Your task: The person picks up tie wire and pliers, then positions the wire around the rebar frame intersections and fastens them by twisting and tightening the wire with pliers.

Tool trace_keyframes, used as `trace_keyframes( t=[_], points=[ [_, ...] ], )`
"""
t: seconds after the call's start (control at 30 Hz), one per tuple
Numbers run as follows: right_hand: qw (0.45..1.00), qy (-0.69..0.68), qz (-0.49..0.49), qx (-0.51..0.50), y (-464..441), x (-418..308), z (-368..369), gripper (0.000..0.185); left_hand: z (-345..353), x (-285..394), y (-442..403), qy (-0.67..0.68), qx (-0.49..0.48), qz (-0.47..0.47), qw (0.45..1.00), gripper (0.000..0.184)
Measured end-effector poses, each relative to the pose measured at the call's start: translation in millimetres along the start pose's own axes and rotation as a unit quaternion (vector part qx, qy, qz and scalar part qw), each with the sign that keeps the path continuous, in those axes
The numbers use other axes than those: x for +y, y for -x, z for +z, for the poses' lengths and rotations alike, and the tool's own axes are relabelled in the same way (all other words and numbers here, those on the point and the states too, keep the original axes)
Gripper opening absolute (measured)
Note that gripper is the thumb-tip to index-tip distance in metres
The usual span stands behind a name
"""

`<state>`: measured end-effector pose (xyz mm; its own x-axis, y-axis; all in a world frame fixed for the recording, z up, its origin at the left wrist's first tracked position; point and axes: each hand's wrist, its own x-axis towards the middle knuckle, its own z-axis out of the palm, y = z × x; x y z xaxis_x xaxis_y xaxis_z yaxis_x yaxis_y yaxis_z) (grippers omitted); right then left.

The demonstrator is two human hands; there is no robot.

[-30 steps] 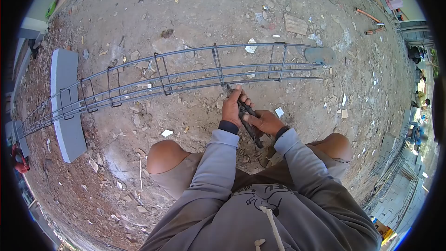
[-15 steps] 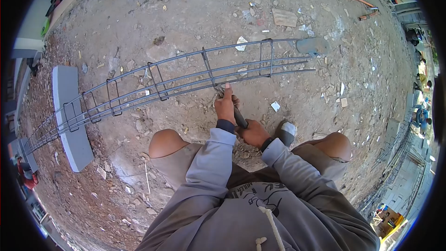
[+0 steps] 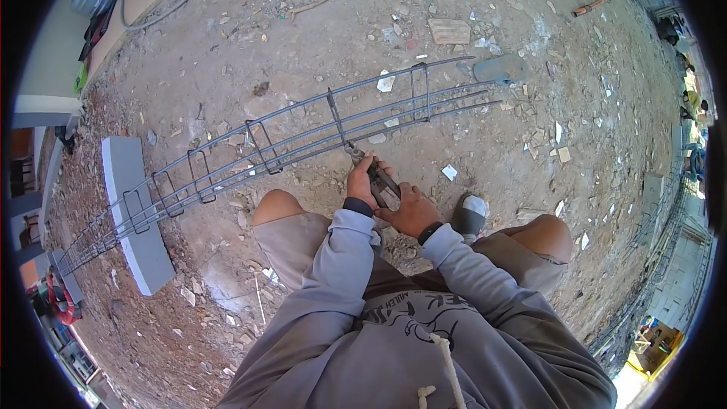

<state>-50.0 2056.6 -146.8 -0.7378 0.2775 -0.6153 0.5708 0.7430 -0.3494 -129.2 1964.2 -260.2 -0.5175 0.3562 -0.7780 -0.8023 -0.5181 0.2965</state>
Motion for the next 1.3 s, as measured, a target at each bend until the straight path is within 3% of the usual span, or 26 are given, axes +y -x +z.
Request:
trace_keyframes(
  t=[0.1,0.27,0.4,0.5,0.7,0.8,0.9,1.0,1.03,1.1,1.17,1.2,1.27,1.3],
  points=[
    [0.996,0.066,0.039,0.039,8.4,-12.6,15.5,0.067,11.8,-8.7,-4.0,-0.029,0.089,0.018,0.995,0.026],
    [0.994,-0.033,0.099,-0.013,-18.7,10.3,55.4,0.057,19.4,-16.8,-9.8,-0.137,0.196,0.069,0.969,0.032],
    [0.987,-0.123,0.093,-0.048,-32.7,19.6,62.8,0.049,22.2,-10.7,-7.2,-0.183,0.197,0.107,0.957,0.04],
    [0.99,-0.131,0.047,-0.018,-44.6,27.9,76.1,0.038,24.7,-5.0,4.5,-0.22,0.193,0.119,0.949,0.046],
    [0.919,-0.338,0.104,-0.174,-39.7,17.3,56.5,0.028,7.9,10.1,13.0,-0.262,0.103,0.099,0.954,0.053],
    [0.899,-0.371,0.117,-0.2,-37.9,13.8,51.4,0.025,-1.5,18.8,15.3,-0.281,0.06,0.08,0.954,0.057],
    [0.853,-0.456,0.104,-0.233,-37.9,14.3,53.8,0.037,-6.5,25.5,16.2,-0.22,0.008,0.041,0.975,0.057],
    [0.649,-0.618,0.117,-0.428,-34.0,25.5,33.2,0.043,0.0,27.0,17.3,-0.085,-0.061,-0.025,0.994,0.05],
    [0.647,-0.616,0.109,-0.436,-33.8,30.8,32.8,0.047,13.8,28.9,28.4,-0.051,-0.074,-0.045,0.995,0.046],
    [0.646,-0.608,0.094,-0.452,-35.4,41.5,31.5,0.057,15.4,22.9,24.6,-0.013,-0.1,-0.065,0.993,0.037],
    [0.743,-0.523,0.114,-0.401,-37.3,42.7,25.7,0.064,-7.2,12.2,1.7,-0.006,-0.123,-0.06,0.991,0.029],
    [0.788,-0.476,0.12,-0.373,-40.1,41.0,22.7,0.067,-4.4,13.8,1.5,-0.027,-0.091,-0.047,0.994,0.027],
    [0.928,-0.319,0.043,-0.187,-40.4,40.5,27.7,0.072,3.8,11.6,0.2,-0.068,-0.027,-0.021,0.997,0.026],
    [0.969,-0.231,0.005,-0.089,-38.4,40.1,31.4,0.075,5.2,8.2,-2.2,-0.084,0.009,-0.007,0.996,0.028]
  ],
)
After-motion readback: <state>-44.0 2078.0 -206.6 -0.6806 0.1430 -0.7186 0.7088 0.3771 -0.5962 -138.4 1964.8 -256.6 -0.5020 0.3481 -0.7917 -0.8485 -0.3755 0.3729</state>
